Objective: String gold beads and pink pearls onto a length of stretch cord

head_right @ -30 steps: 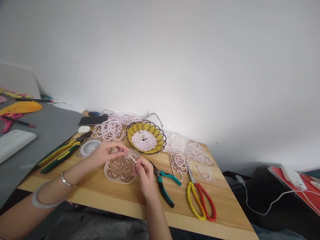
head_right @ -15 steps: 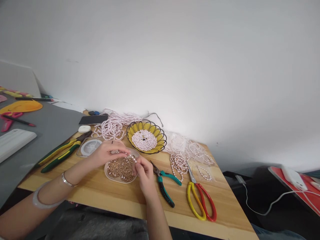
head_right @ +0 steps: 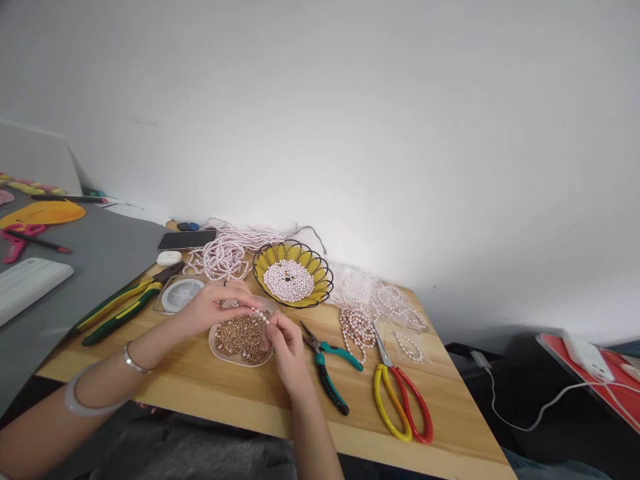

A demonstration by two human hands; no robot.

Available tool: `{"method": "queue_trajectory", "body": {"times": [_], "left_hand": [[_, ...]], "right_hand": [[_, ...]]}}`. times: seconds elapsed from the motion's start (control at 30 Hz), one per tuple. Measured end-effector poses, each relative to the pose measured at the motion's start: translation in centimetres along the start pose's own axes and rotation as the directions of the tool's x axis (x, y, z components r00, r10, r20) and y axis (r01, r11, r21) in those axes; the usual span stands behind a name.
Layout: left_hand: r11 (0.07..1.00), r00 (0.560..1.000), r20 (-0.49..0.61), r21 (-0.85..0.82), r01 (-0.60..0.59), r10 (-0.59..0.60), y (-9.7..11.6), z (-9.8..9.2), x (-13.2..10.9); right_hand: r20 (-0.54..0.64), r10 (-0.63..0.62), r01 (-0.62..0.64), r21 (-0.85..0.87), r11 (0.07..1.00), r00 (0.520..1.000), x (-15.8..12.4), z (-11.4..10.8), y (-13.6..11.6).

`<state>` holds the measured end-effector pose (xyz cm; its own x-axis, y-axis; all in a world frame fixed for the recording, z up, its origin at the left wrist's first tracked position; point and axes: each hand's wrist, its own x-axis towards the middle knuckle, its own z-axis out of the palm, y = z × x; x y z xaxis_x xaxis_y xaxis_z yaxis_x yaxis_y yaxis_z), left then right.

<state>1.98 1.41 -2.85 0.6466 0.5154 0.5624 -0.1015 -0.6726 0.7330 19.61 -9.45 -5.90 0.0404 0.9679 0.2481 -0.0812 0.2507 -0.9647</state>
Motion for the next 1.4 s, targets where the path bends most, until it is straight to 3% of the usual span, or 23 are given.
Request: {"method": "queue_trajectory", "body": {"times": [0.2,0.53,1.0,1.2,1.3,1.4], "left_hand": [[0.978,0.979,0.002,-0.062,0.201,-0.201,0.5,-0.1,0.0],[0.935,0.96,-0.007,-0.226,0.272,-0.28,0.8,-0.1,0.0],[0.957,0.97,-0.046,-0.184,0.226,-0.238,1.3,-0.2,0.1],[0.95,0.972,-0.059,-0.231,0.21,-0.229,1.0,-0.1,0.0],[0.952,0.961,-0.047,-0.16,0.26,-0.271,0.5,-0.1,0.0],[0.958,0.954,0.112,0.095,0.269,-0.279,0.0,-0.2,0.0]], "right_hand": [[0.012,0.012,-0.012,-0.009,1.0,1.0,0.0,0.0,0.2],[0.027,0.002,0.0,-0.064,0.998,1.0,0.0,0.2,0.1],[0.01,-0.021,0.022,-0.1,0.995,1.0,0.0,0.2,0.2],[-0.079,-0.114,0.109,-0.07,0.992,0.99,0.1,0.3,0.1],[-0.138,-0.161,0.153,-0.067,0.986,0.977,0.1,0.3,0.1],[-0.167,-0.183,0.173,-0.073,0.982,0.969,0.0,0.1,0.4]]}}
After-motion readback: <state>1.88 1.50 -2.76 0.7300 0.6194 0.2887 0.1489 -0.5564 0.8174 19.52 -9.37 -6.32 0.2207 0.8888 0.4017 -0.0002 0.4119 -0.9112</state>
